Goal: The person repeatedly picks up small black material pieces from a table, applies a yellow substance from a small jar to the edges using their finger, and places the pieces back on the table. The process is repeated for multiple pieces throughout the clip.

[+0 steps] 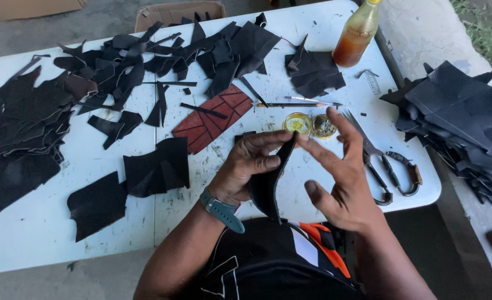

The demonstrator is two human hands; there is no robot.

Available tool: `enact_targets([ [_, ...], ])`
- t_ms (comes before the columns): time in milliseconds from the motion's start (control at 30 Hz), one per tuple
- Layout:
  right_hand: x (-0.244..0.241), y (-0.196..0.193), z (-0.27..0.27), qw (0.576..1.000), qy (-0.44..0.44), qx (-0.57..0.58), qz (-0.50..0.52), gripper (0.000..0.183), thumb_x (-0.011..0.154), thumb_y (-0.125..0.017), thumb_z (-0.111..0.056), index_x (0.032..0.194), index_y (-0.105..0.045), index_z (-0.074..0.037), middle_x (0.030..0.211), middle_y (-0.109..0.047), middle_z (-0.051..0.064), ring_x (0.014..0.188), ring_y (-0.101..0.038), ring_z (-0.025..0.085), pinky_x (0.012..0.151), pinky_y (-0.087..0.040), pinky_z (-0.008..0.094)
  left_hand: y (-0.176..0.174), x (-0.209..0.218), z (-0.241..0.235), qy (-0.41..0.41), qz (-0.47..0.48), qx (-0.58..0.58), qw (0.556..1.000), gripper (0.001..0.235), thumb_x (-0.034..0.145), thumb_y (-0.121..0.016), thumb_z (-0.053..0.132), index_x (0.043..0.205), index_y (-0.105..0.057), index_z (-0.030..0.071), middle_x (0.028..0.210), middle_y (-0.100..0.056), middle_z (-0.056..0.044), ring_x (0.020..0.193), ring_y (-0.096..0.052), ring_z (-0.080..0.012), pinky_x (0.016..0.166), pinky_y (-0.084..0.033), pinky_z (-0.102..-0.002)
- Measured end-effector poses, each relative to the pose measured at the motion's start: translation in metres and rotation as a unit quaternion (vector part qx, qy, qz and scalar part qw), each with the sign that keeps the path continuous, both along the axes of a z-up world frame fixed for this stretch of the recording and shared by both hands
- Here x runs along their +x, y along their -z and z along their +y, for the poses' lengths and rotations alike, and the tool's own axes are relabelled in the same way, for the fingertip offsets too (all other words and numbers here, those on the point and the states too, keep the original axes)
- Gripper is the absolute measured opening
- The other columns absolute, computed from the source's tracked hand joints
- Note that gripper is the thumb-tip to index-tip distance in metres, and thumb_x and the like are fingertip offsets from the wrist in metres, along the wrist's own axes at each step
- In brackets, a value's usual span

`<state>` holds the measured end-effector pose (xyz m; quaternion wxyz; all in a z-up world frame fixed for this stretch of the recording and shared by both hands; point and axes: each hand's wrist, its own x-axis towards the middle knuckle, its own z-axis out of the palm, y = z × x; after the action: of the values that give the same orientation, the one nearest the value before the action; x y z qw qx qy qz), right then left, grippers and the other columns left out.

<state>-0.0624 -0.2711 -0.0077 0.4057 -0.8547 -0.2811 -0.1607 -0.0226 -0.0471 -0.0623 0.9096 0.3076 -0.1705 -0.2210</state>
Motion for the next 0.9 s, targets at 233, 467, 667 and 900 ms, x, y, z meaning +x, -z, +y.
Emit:
enact_targets([
  [233, -0.004, -0.003, -0.001, 0.993, 0.003, -0.064, -0.103, 0.053, 0.083, -0.066, -0.036, 0.135, -0.068, -0.023, 0.160, -0.034, 0.023, 0.153, -0.032, 0.042, 0.127, -0.029, 0.060, -0.002, 0.001, -0.001, -0.025, -0.001, 0.042, 0.999, 0.045, 0.096, -0.073, -0.004, 0.140, -0.066, 0.002, 0.129, -0.072, -0.015, 0.105, -0.070, -0.0165, 0.087, -0.058, -0.027],
  [467, -0.012, -0.023, 0.007, 0.970, 0.010, -0.162, -0.180, 0.048, 0.077, -0.077, -0.031, 0.124, -0.074, -0.024, 0.149, -0.044, 0.017, 0.135, -0.043, 0.039, 0.111, -0.036, 0.055, 0.011, 0.010, 0.000, -0.027, 0.020, 0.000, 0.999, 0.040, 0.093, -0.072, -0.003, 0.133, -0.067, 0.003, 0.124, -0.074, -0.012, 0.108, -0.073, -0.0162, 0.094, -0.061, -0.028],
  [667, 0.058, -0.031, -0.014, 0.945, 0.050, -0.321, -0.034, 0.053, 0.072, -0.082, -0.031, 0.125, -0.077, -0.022, 0.139, -0.053, 0.006, 0.132, -0.045, 0.033, 0.107, -0.039, 0.045, 0.023, 0.002, 0.038, -0.069, 0.000, -0.014, 0.997, 0.031, 0.100, -0.072, -0.007, 0.131, -0.067, -0.002, 0.121, -0.072, -0.014, 0.108, -0.071, -0.0212, 0.093, -0.059, -0.032],
  [900, 0.129, 0.009, 0.025, 0.828, -0.011, -0.538, 0.160, 0.049, 0.065, -0.077, -0.034, 0.114, -0.076, -0.037, 0.137, -0.049, -0.001, 0.127, -0.039, 0.028, 0.101, -0.038, 0.044, 0.034, -0.010, 0.070, -0.103, -0.026, 0.000, 0.994, 0.039, 0.092, -0.074, -0.007, 0.129, -0.068, 0.003, 0.129, -0.072, -0.013, 0.116, -0.070, -0.0202, 0.100, -0.058, -0.032],
])
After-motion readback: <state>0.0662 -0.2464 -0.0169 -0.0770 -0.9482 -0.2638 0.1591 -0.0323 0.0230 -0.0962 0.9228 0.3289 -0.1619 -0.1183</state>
